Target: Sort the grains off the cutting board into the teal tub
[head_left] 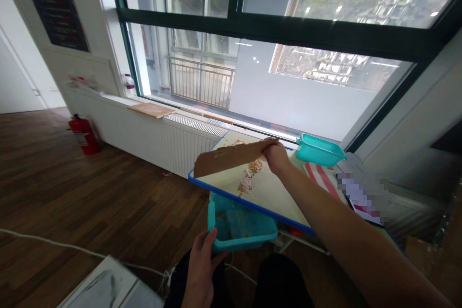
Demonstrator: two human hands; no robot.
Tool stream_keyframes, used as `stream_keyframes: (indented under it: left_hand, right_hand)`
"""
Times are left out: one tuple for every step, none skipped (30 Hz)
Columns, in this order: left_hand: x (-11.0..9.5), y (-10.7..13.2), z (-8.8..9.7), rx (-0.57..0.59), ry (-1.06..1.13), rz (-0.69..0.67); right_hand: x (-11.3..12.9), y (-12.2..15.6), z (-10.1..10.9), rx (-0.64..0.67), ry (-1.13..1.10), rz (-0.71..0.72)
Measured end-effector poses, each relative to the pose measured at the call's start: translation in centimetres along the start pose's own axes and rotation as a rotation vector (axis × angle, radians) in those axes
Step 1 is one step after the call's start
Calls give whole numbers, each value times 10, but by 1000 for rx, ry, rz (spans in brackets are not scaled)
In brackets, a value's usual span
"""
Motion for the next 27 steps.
stream_keyframes:
  left_hand:
    - [-1, 0, 0, -7, 3, 3]
    - [-1, 0, -1, -18, 7, 5]
    - [-2, 0, -1, -26, 9, 8]
    - [-3, -1, -1, -27, 11, 11]
    - [-3, -1, 0, -27, 12, 8]
    - [-4, -2, 1, -21, 12, 5]
    - [-5, -2, 2, -12, 14, 1]
    - [-6, -2, 3, -1, 16, -4]
    - [-7, -3, 4, 7, 19, -5]
    - [-8, -3, 5, 11, 22, -7]
    - [-10, -3, 5, 10, 26, -7]
    - [-11, -3, 6, 7, 31, -9]
    - [-12, -4, 6, 2, 33, -12]
    - [-14, -4, 6, -2, 34, -15]
    - [-15, -5, 6, -10, 35, -17]
    - [-15, -5, 6, -15, 38, -17]
    - [-16, -6, 7, -15, 40, -17]
    - [-16, -6, 7, -14, 43, -16]
    - [-16, -6, 7, -15, 47, -15]
    - [-16, -6, 8, -15, 52, -16]
    - [-16, -6, 8, -14, 55, -17]
    - [-16, -6, 9, -13, 57, -18]
    - [-15, -7, 10, -13, 55, -18]
    - [-15, -7, 11, -13, 50, -17]
    - [-15, -7, 11, -12, 41, -15]
    - [-14, -8, 12, -7, 31, -14]
    - [-14, -9, 13, -2, 24, -17]
  right_hand:
    - [5, 2, 5, -34, 15, 27]
    - [10, 6, 12, -71, 31, 54]
    - [14, 10, 20, -112, 47, 80]
    - [17, 15, 28, -157, 60, 106]
    - [19, 21, 36, -205, 71, 131]
    - [21, 26, 44, -257, 80, 154]
    - [22, 32, 51, -310, 85, 176]
    - [22, 37, 57, -360, 86, 194]
    - [22, 42, 61, -404, 84, 210]
    - [23, 47, 65, -447, 76, 223]
    - [23, 52, 67, -490, 61, 232]
    - [24, 57, 68, -529, 41, 232]
    - [25, 62, 68, -557, 19, 222]
    - [26, 67, 67, -575, -4, 203]
    - [28, 73, 66, -578, -26, 176]
    - [29, 78, 65, -566, -43, 150]
    - [29, 83, 64, -538, -48, 135]
    - [30, 88, 63, -511, -44, 142]
    - [30, 93, 64, -487, -26, 172]
    - [30, 98, 66, -467, 11, 220]
    - [29, 103, 69, -450, 69, 276]
    - [28, 108, 73, -442, 144, 329]
    - [26, 113, 78, -437, 229, 368]
    - [24, 117, 82, -437, 318, 393]
    - [21, 121, 87, -434, 405, 403]
    - [18, 123, 91, -427, 480, 403]
    - [15, 125, 94, -416, 540, 396]
Point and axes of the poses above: each hand's wrist, its own y-axis away from the middle knuckle, its own z-axis out of the back of the hand, x = y × z, the point moved 1 cm from there along -y, towards the middle knuckle, and after that the axes turned 5 degrees about z, right-handed, at the moved point
